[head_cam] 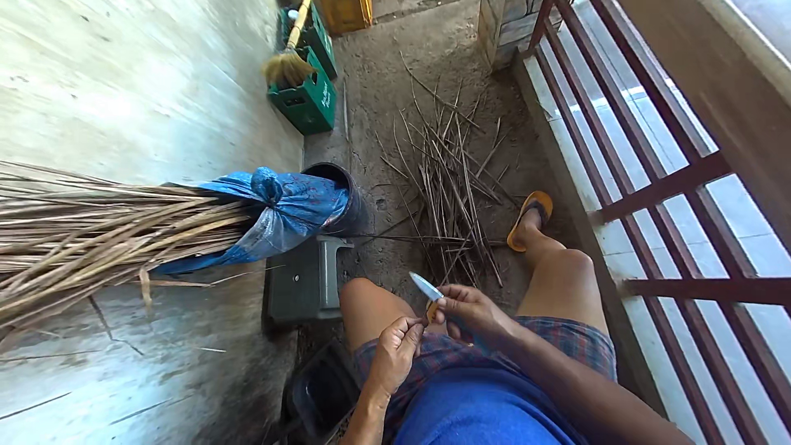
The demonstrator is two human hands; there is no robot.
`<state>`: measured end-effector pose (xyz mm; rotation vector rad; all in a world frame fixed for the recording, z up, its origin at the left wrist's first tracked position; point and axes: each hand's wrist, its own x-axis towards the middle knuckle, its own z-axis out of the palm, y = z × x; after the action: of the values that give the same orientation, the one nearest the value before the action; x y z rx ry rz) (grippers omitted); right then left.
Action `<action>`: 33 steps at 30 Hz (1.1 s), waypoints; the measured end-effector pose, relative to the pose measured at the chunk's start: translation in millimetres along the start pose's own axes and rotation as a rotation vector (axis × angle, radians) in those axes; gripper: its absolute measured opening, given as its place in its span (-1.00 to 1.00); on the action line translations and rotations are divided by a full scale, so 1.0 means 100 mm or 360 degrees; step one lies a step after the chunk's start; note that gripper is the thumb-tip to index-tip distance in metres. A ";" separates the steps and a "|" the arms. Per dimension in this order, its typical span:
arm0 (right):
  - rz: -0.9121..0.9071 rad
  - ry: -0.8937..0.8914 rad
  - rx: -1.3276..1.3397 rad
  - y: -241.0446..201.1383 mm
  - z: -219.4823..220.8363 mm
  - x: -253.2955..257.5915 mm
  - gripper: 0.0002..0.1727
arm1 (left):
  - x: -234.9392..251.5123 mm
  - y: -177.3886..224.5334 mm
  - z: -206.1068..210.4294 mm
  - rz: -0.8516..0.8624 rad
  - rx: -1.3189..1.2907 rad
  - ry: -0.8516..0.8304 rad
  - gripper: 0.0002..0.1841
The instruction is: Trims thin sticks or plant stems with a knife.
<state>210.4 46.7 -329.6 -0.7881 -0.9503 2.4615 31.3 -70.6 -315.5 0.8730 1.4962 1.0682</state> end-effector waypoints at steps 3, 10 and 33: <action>-0.0017 0.0208 0.0064 -0.18 -0.17 0.02 -0.74 | -0.07 0.00 -0.05 -0.0107 -0.0043 -0.0021 -0.82; 0.0093 -0.0178 0.0069 0.10 0.00 -0.03 -0.74 | -0.04 0.06 -0.04 -0.0231 -0.0161 -0.0085 -0.78; 0.0002 -0.0149 0.0178 -0.03 -0.07 -0.09 -0.70 | -0.12 0.11 -0.05 -0.0477 -0.0564 -0.0301 -0.74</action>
<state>222.5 47.6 -328.2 -0.6414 -0.8358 2.5469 28.4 -78.9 -300.7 0.4691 1.1876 0.9593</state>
